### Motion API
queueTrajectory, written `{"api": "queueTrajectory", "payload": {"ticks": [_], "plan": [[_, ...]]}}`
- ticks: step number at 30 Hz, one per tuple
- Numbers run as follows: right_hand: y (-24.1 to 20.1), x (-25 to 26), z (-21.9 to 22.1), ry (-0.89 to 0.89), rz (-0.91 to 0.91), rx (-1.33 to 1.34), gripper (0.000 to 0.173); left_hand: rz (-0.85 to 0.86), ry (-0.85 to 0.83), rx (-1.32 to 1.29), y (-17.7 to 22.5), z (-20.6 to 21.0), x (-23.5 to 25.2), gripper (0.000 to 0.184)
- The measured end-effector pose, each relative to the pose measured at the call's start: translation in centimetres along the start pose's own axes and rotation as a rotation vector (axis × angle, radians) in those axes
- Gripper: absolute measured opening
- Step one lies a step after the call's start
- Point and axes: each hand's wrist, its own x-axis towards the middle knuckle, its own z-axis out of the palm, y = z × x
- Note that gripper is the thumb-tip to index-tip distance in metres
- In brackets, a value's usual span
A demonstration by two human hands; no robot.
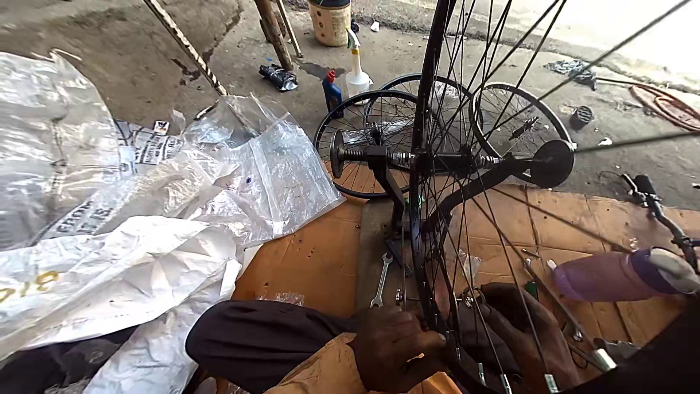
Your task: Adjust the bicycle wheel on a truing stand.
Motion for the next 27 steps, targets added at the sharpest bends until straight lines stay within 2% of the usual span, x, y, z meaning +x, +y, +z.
{"api": "queueTrajectory", "payload": {"ticks": [8,14,16,20,23,27], "plan": [[0.1,0.0,0.0,-0.001,-0.002,-0.005,0.029,0.0,-0.01,0.003,0.0,0.0,0.1,0.032],[0.0,0.0,0.0,0.012,0.003,0.004,0.03,-0.131,0.028,-0.29,-1.0,-1.3,2.5,0.063],[0.1,0.1,-0.1,0.0,0.007,0.0,0.028,-0.111,0.012,-0.356,-1.3,-2.0,4.3,0.072],[0.3,0.0,0.0,-0.001,-0.023,0.025,0.027,-0.004,-0.01,-0.343,-1.3,-2.8,7.1,0.071],[0.0,-0.3,-0.1,0.023,0.015,-0.032,0.029,-0.032,-0.028,-0.338,-2.0,-2.3,6.7,0.069],[0.4,-0.5,-0.2,0.008,0.007,-0.033,0.029,-0.129,-0.133,-0.357,-2.9,-1.3,4.4,0.061]]}}
